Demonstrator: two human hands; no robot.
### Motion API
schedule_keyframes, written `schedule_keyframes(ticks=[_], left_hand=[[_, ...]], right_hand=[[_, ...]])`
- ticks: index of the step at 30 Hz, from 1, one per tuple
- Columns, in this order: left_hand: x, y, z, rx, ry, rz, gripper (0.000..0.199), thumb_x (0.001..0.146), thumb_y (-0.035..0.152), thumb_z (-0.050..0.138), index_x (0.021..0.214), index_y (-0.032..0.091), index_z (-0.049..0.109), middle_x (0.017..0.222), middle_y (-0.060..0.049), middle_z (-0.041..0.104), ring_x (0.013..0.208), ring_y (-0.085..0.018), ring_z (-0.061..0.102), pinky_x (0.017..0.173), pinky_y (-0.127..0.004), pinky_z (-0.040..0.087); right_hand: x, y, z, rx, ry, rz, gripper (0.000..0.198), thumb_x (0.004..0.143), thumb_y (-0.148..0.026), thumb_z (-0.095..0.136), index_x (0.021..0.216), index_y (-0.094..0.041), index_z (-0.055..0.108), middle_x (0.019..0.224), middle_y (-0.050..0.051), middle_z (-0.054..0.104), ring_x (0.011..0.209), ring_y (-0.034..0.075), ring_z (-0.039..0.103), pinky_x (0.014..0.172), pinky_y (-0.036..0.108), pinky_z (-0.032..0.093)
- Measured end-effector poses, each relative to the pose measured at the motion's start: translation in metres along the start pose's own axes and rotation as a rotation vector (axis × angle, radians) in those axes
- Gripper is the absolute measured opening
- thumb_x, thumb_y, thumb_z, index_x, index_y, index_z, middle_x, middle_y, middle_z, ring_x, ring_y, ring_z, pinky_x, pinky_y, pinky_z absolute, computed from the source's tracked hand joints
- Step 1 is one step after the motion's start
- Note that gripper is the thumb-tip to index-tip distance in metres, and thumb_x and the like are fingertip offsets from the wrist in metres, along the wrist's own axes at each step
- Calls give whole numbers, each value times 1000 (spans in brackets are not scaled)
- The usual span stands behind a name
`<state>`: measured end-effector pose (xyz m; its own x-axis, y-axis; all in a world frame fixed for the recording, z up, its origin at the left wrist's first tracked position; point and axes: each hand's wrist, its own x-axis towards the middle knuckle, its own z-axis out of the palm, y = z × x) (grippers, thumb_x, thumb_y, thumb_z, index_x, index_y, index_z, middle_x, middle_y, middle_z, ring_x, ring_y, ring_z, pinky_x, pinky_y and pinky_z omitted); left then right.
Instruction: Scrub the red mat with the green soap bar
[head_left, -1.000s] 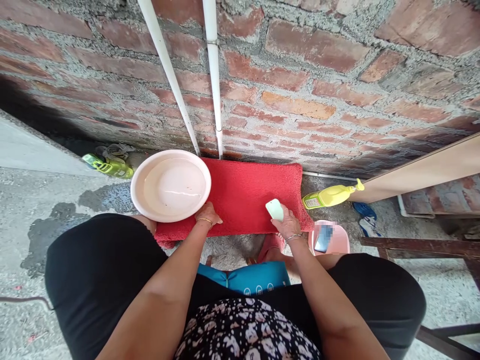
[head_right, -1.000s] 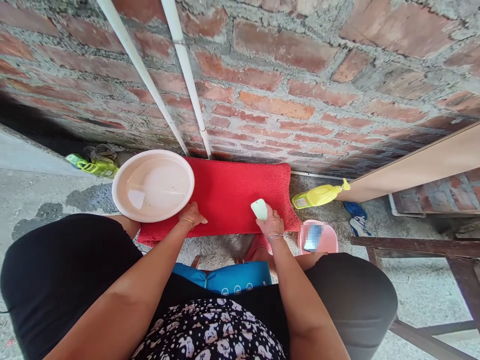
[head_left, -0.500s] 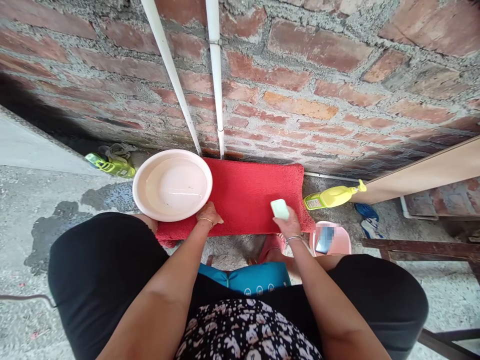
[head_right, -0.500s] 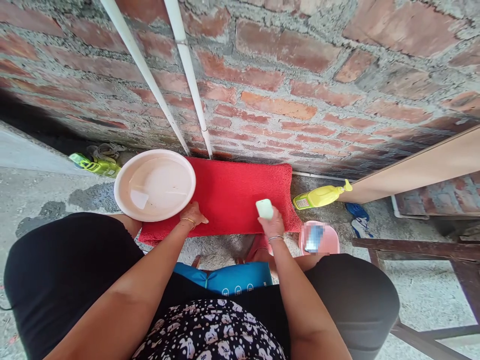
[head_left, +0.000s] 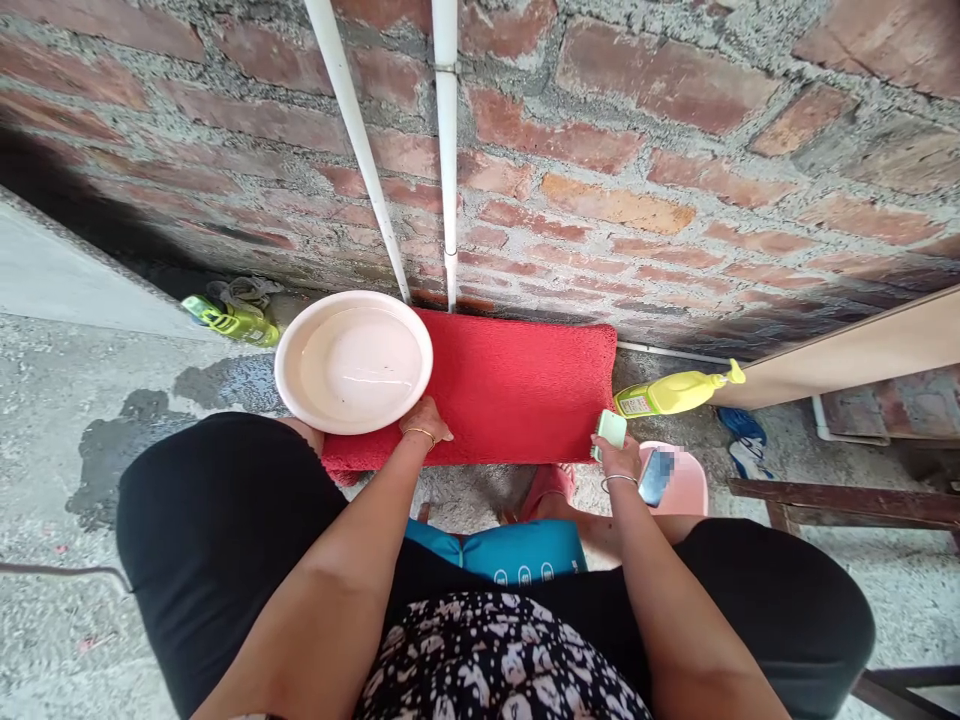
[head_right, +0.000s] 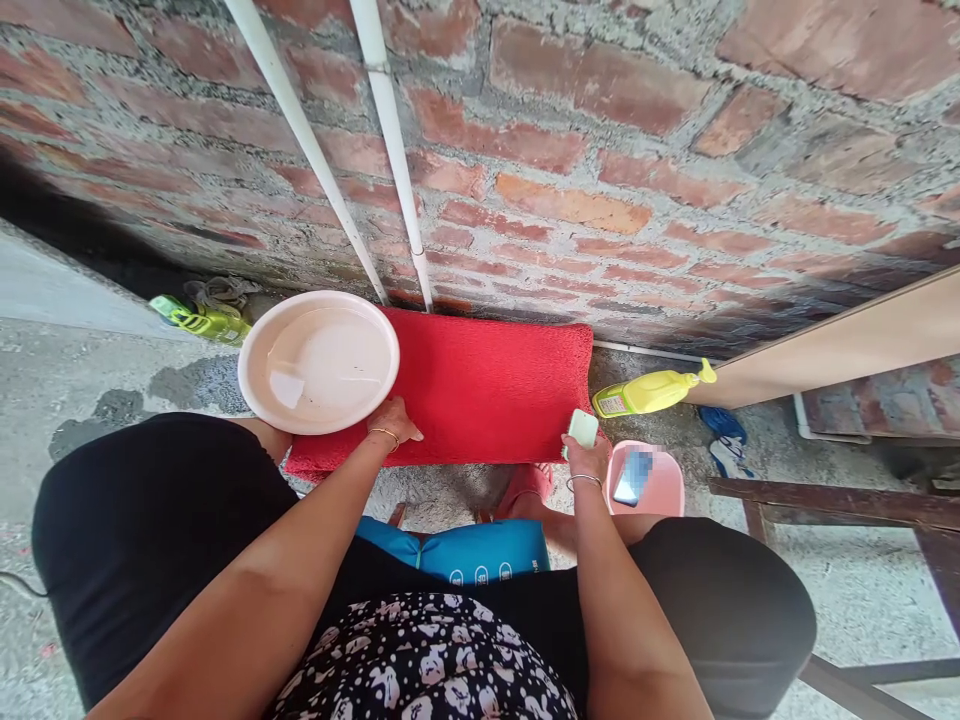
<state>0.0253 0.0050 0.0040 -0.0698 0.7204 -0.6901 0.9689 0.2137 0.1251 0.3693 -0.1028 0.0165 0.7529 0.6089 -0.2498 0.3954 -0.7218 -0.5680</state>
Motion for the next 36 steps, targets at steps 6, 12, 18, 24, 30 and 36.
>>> schedule_keyframes(ticks=[6, 12, 18, 24, 30, 36], left_hand=[[-4, 0, -2, -23, 10, 1, 81, 43, 41, 84, 113, 16, 52, 118, -17, 61, 111, -30, 57, 85, -34, 47], [-3, 0, -2, -30, 11, 18, 83, 42, 40, 85, 114, 14, 53, 118, -19, 61, 111, -32, 56, 86, -36, 47], [-1, 1, -1, -38, -6, -7, 82, 41, 41, 85, 113, 14, 56, 116, -19, 62, 107, -32, 59, 84, -35, 49], [-2, 1, -1, -39, -7, 4, 80, 42, 40, 85, 113, 15, 56, 118, -18, 61, 108, -32, 58, 85, -35, 49], [-2, -1, -1, -16, 7, 0, 85, 41, 43, 84, 116, 19, 53, 120, -16, 60, 113, -31, 55, 91, -35, 46], [1, 0, 1, -6, 4, -8, 84, 41, 44, 84, 115, 17, 54, 119, -17, 60, 113, -32, 55, 90, -35, 46]], right_hand=[[-73, -33, 50, -282, -357, -488, 70, 61, -39, 70, 126, -20, 49, 111, 8, 60, 95, 22, 57, 82, 33, 44], [-92, -37, 50, -646, -465, -630, 68, 69, -38, 66, 132, -22, 45, 116, 11, 57, 103, 26, 54, 91, 37, 35], [-30, 8, -3, -362, -174, -52, 65, 61, -46, 70, 118, -20, 54, 102, 9, 64, 84, 24, 61, 71, 34, 44], [-34, -12, 24, -138, -159, -53, 57, 60, -46, 69, 107, -16, 58, 94, 8, 66, 79, 23, 62, 68, 32, 45], [-76, -71, 84, -389, -394, -442, 72, 62, -42, 70, 127, -21, 47, 115, 8, 57, 102, 23, 55, 85, 32, 42], [-60, -65, 72, -503, -363, -424, 71, 64, -45, 69, 128, -25, 46, 117, 7, 56, 99, 22, 57, 83, 32, 41]])
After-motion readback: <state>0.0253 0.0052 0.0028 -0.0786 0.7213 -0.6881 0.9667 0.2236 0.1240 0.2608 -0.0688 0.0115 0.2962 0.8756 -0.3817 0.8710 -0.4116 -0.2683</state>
